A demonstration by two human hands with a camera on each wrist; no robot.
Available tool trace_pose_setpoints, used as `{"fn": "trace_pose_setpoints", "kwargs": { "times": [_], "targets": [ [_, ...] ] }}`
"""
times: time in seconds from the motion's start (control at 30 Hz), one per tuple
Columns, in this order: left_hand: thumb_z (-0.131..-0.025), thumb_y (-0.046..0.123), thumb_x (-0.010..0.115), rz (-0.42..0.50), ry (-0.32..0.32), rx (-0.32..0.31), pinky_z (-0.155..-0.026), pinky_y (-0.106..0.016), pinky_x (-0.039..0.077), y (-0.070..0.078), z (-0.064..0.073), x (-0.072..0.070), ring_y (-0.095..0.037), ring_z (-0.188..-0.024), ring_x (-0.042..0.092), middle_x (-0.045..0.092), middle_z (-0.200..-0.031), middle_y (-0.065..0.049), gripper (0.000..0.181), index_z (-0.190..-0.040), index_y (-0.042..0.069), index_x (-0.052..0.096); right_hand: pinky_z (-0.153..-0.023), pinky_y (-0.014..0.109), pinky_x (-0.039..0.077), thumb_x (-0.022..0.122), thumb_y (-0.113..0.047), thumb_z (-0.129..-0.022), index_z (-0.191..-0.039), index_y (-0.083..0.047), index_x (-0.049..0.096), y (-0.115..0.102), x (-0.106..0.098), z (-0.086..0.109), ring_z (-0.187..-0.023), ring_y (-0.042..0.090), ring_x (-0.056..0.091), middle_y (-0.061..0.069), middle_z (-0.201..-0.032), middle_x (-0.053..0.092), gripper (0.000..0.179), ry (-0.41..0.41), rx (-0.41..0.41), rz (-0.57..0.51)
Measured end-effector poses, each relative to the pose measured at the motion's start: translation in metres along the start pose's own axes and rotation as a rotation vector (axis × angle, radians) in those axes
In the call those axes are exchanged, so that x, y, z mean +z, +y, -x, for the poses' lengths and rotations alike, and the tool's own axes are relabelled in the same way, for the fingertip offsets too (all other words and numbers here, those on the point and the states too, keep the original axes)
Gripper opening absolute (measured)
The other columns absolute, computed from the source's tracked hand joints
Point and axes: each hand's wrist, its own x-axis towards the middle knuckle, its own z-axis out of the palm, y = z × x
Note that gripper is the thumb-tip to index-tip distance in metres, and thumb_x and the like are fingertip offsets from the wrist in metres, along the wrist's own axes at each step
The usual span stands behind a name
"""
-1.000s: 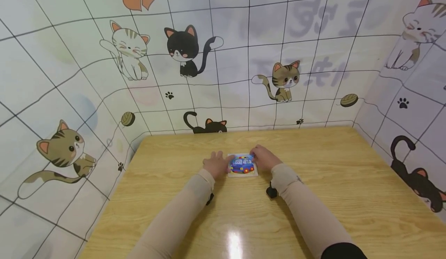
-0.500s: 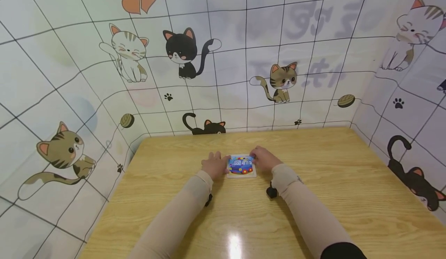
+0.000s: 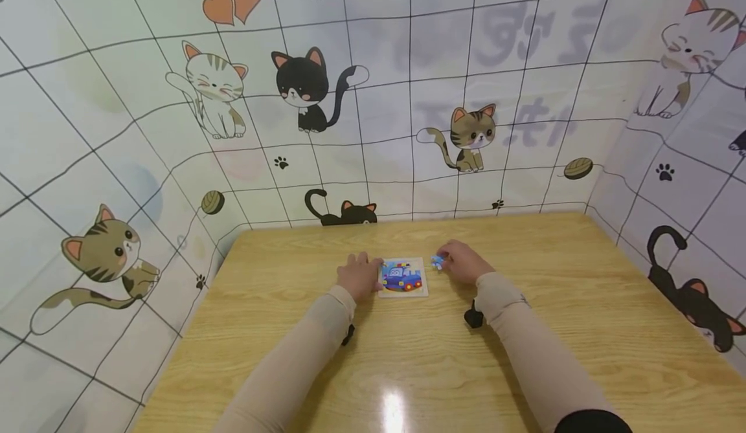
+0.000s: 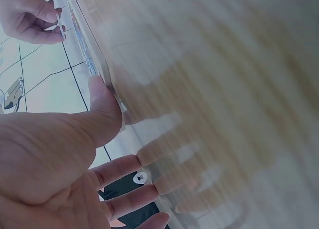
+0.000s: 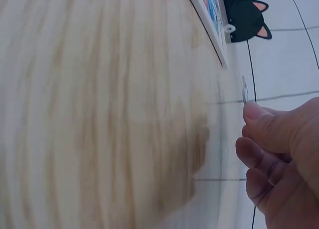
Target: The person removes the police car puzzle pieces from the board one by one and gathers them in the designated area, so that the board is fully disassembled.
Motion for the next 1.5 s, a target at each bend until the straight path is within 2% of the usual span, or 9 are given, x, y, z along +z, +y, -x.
{"fn": "trace_pose_setpoints", "kwargs": {
  "times": [0.4, 0.7, 0.9, 1.1, 1.27, 1.5],
  "targets": [
    [-0.090, 0.059, 0.065, 0.002, 0.027, 0.003, -0.082, -0.053, 0.053, 0.000, -0.003, 0.004, -0.029, -0.116, 0.049, 0.053, -0.131, -0.005, 0.064, -0.149, 0.037, 0.050, -0.086, 0.055, 0.052, 0.057, 0.002, -0.100, -0.122, 0.011, 0.063, 0.034, -0.029, 0.024, -0.106, 0.045, 0.060, 0.029, -0.119, 0.059, 0.024, 0.066, 0.041, 0.007],
    [-0.091, 0.058, 0.065, 0.007, 0.018, -0.005, -0.080, -0.053, 0.053, 0.000, -0.002, 0.007, -0.029, -0.114, 0.049, 0.052, -0.132, -0.005, 0.065, -0.150, 0.038, 0.048, -0.084, 0.056, 0.051, 0.061, 0.005, -0.097, -0.118, 0.012, 0.065, 0.058, -0.040, 0.041, -0.099, 0.043, 0.061, 0.025, -0.108, 0.062, 0.022, 0.068, 0.064, 0.042],
    [-0.091, 0.058, 0.065, 0.009, 0.028, -0.003, -0.081, -0.053, 0.053, -0.001, -0.005, 0.010, -0.028, -0.115, 0.049, 0.053, -0.131, -0.005, 0.064, -0.150, 0.038, 0.049, -0.084, 0.057, 0.050, 0.064, 0.004, -0.095, -0.114, 0.010, 0.067, 0.072, -0.043, 0.052, -0.099, 0.041, 0.061, 0.023, -0.107, 0.064, 0.020, 0.082, 0.081, 0.055],
    [-0.091, 0.059, 0.065, 0.016, 0.018, -0.003, -0.082, -0.054, 0.052, -0.002, -0.005, 0.009, -0.029, -0.118, 0.048, 0.052, -0.136, -0.005, 0.065, -0.150, 0.038, 0.048, -0.081, 0.058, 0.050, 0.066, 0.006, -0.093, -0.111, 0.010, 0.067, 0.081, -0.046, 0.062, -0.094, 0.040, 0.061, 0.021, -0.101, 0.063, 0.019, 0.094, 0.067, 0.075],
    [-0.091, 0.058, 0.065, 0.010, 0.026, -0.006, -0.083, -0.054, 0.052, -0.001, -0.002, 0.005, -0.029, -0.119, 0.049, 0.052, -0.135, -0.005, 0.065, -0.150, 0.038, 0.049, -0.083, 0.059, 0.049, 0.065, 0.006, -0.093, -0.115, 0.012, 0.066, 0.086, -0.047, 0.065, -0.097, 0.044, 0.059, 0.024, -0.104, 0.062, 0.023, 0.102, 0.064, 0.083],
    [-0.090, 0.059, 0.065, 0.001, 0.032, 0.003, -0.082, -0.053, 0.053, -0.001, -0.002, 0.005, -0.028, -0.117, 0.049, 0.053, -0.132, -0.004, 0.063, -0.148, 0.037, 0.051, -0.082, 0.059, 0.049, 0.064, 0.004, -0.095, -0.121, 0.014, 0.064, 0.089, -0.050, 0.071, -0.097, 0.046, 0.059, 0.027, -0.105, 0.061, 0.028, 0.095, 0.111, 0.101]
  ]
}}
